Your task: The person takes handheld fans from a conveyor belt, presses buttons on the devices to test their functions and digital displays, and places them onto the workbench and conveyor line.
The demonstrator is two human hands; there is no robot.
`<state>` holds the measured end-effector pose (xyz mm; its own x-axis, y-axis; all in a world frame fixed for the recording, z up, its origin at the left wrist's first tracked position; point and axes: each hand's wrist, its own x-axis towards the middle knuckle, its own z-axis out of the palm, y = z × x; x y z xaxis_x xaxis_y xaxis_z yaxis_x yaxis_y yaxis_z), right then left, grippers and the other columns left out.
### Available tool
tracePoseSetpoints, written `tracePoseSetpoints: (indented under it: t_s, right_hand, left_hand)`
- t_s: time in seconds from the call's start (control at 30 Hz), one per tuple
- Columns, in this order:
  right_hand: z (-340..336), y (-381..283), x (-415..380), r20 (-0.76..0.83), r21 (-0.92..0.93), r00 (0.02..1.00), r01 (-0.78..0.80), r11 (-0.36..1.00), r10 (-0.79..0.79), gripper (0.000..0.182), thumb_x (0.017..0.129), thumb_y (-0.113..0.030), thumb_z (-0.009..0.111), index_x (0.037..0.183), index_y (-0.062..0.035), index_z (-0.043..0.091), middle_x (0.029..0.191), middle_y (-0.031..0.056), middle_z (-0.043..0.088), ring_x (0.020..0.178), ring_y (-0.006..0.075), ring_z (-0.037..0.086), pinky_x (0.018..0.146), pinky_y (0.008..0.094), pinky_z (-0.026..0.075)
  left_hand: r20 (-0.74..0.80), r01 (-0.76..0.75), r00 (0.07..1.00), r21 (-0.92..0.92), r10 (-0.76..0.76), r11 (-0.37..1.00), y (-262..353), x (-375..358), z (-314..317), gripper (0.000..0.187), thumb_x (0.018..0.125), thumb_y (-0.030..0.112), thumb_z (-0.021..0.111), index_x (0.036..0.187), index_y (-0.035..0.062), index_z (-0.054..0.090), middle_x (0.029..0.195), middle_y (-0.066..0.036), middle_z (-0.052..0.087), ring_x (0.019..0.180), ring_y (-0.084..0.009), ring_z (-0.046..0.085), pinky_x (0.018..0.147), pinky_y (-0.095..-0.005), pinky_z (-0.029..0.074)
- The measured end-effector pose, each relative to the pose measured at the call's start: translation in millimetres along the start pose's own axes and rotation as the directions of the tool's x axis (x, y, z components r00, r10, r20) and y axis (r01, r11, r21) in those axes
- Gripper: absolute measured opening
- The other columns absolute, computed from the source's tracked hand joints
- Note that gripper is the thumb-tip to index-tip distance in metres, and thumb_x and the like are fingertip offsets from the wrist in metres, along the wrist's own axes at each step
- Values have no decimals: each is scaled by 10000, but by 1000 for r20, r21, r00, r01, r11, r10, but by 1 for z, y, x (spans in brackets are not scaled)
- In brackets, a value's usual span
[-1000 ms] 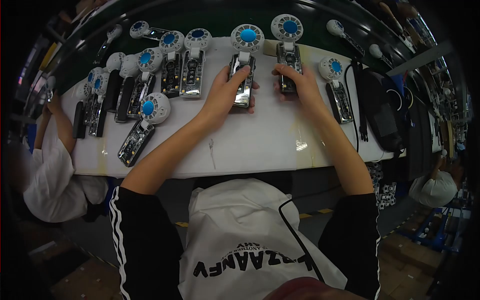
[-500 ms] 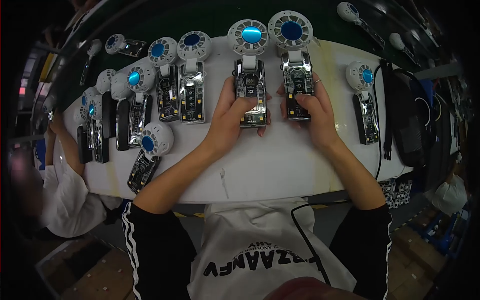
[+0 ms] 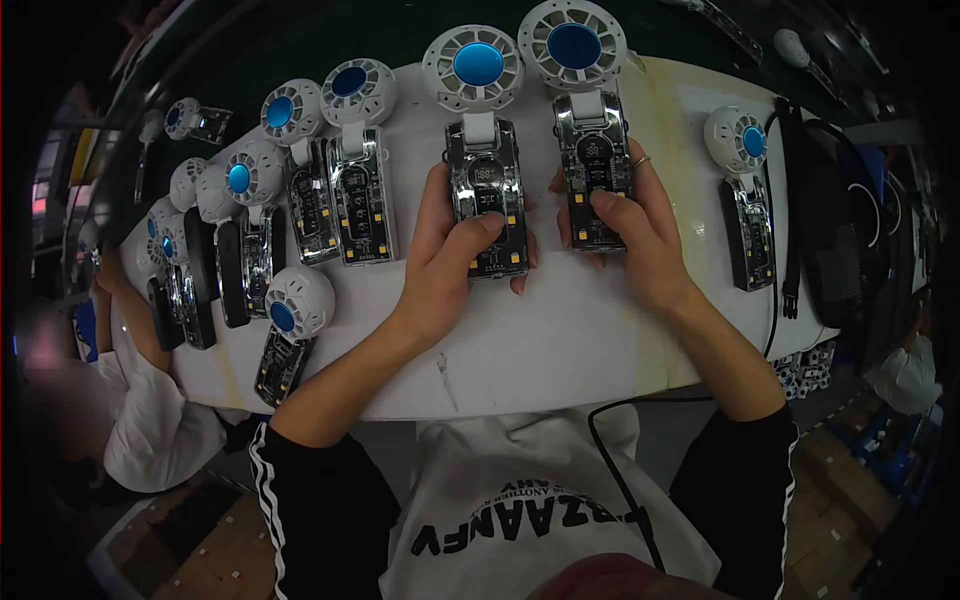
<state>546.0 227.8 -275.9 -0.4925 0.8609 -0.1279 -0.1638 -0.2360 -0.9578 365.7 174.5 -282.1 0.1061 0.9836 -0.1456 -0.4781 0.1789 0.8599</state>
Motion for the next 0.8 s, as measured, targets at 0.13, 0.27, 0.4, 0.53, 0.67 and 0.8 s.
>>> tracePoseSetpoints:
  t_s: [0.13,0.27,0.4,0.53,0.67,0.8]
  right_hand:
    - [-1,2,0,-2,8,1000,7,1000,-7,482,875,-120,429,1313,-38,247,995,92,582,671,80,535,463,204,399]
    - [1,1,0,-17,-5,1000,-1,1000,1,478,875,-119,428,1312,-39,249,989,92,581,657,79,526,456,207,399]
    - [1,2,0,-7,-5,1000,10,1000,-10,470,878,-129,432,1305,-39,257,978,87,579,642,77,516,452,206,402]
    - [3,2,0,-25,-4,1000,19,1000,-19,468,881,-141,440,1301,-38,262,968,83,577,645,74,516,454,204,406]
    - [2,2,0,-25,1,1000,10,1000,-10,468,882,-145,442,1300,-36,263,966,82,578,648,73,518,455,204,407]
    - [2,2,0,-23,-12,1000,9,1000,-9,469,882,-149,443,1301,-36,263,970,82,582,652,74,521,456,204,408]
  left_hand:
    - [-1,-5,1000,-2,5,1000,0,-1,1,415,824,120,424,1216,36,316,1045,-187,478,710,-270,573,477,-333,460]
    - [9,-13,1000,11,13,1000,0,-1,1,406,828,118,415,1214,35,316,1045,-186,477,716,-267,573,482,-331,463]
    - [15,-21,1000,20,20,1000,0,-1,1,403,832,117,408,1215,35,312,1047,-187,477,725,-265,576,487,-331,469]
    - [20,-8,1000,27,7,1000,0,-1,1,404,834,118,410,1218,38,310,1049,-187,480,732,-263,580,489,-330,474]
    - [18,-14,1000,24,14,1000,0,-1,1,407,834,119,416,1219,43,310,1051,-187,481,733,-263,581,489,-328,476]
    - [12,-16,1000,24,16,1000,-1,-1,1,410,835,119,419,1223,47,309,1051,-187,481,734,-265,582,486,-330,478]
